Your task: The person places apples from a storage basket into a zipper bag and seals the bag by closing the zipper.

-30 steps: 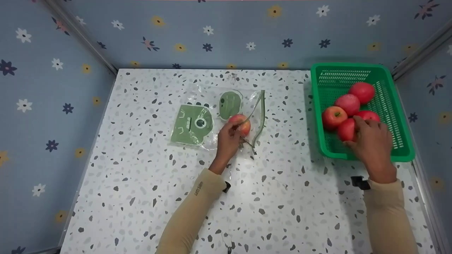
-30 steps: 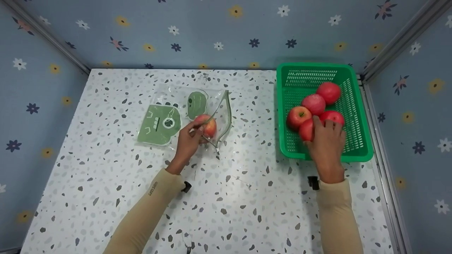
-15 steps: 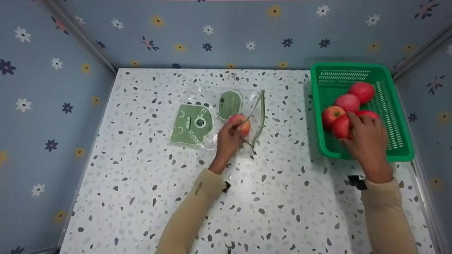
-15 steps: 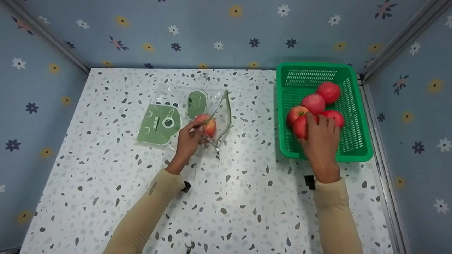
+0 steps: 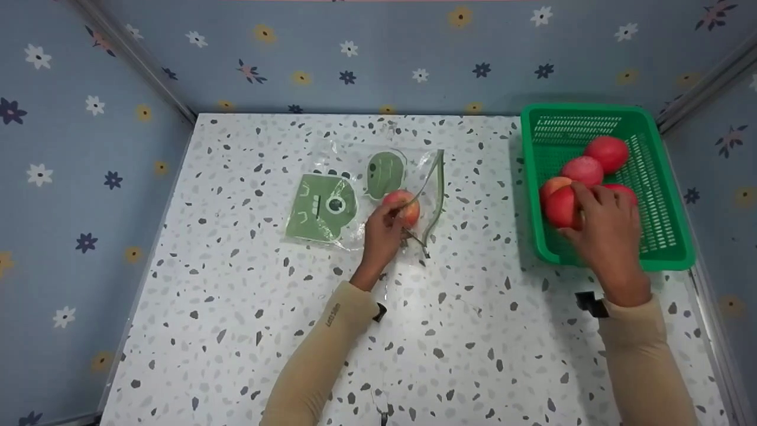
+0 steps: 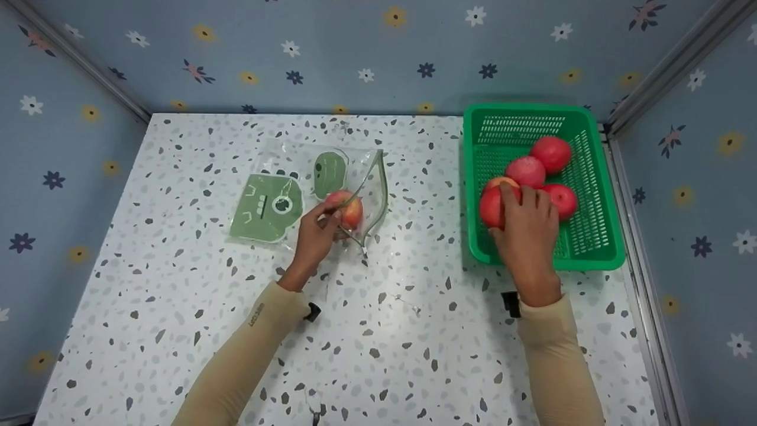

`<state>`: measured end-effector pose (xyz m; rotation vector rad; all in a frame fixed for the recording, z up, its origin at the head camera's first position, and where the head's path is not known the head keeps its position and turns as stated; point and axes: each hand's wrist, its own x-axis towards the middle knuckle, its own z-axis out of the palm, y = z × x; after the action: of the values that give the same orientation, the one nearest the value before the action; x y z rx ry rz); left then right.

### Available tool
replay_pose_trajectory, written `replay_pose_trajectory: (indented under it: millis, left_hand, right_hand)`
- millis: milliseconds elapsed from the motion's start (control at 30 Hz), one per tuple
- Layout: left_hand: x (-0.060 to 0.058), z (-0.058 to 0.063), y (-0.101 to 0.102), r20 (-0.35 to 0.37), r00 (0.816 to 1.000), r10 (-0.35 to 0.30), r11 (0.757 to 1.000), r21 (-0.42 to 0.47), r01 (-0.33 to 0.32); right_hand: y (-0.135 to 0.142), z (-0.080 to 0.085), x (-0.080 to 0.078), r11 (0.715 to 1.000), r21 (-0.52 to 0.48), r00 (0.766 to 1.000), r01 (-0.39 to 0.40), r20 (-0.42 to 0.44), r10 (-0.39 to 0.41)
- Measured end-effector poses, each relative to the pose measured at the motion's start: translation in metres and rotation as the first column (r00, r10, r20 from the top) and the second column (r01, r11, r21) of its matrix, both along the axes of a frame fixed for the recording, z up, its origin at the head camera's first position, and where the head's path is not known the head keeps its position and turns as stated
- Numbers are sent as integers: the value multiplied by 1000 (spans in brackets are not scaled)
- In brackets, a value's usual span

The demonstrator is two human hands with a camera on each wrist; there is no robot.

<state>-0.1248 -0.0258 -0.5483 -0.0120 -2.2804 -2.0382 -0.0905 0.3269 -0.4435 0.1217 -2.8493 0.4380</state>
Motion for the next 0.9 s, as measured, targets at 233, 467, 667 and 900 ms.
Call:
replay_pose_trajectory:
  millis: [233,467,667,900]
  left_hand:
    - [-1,-1,0,11,1000,3,1000,-5,-3]
    - [-1,-1,0,9,1000,11,1000,-11,-10]
    - [-1,-1,0,12,1000,3,1000,-12,-3]
    - [0,0,1,30,1000,2,1000,5,-2]
  right_hand:
    - [-10,4,-1,1000,-15,1000,-11,10,11]
    - [-17,8,-3,999,-35,1000,-15,-3,15]
    - [-24,10,-4,999,-29,1000,-27,-17,26]
    - [-35,8,-6,999,-24,997,-48,-56,46]
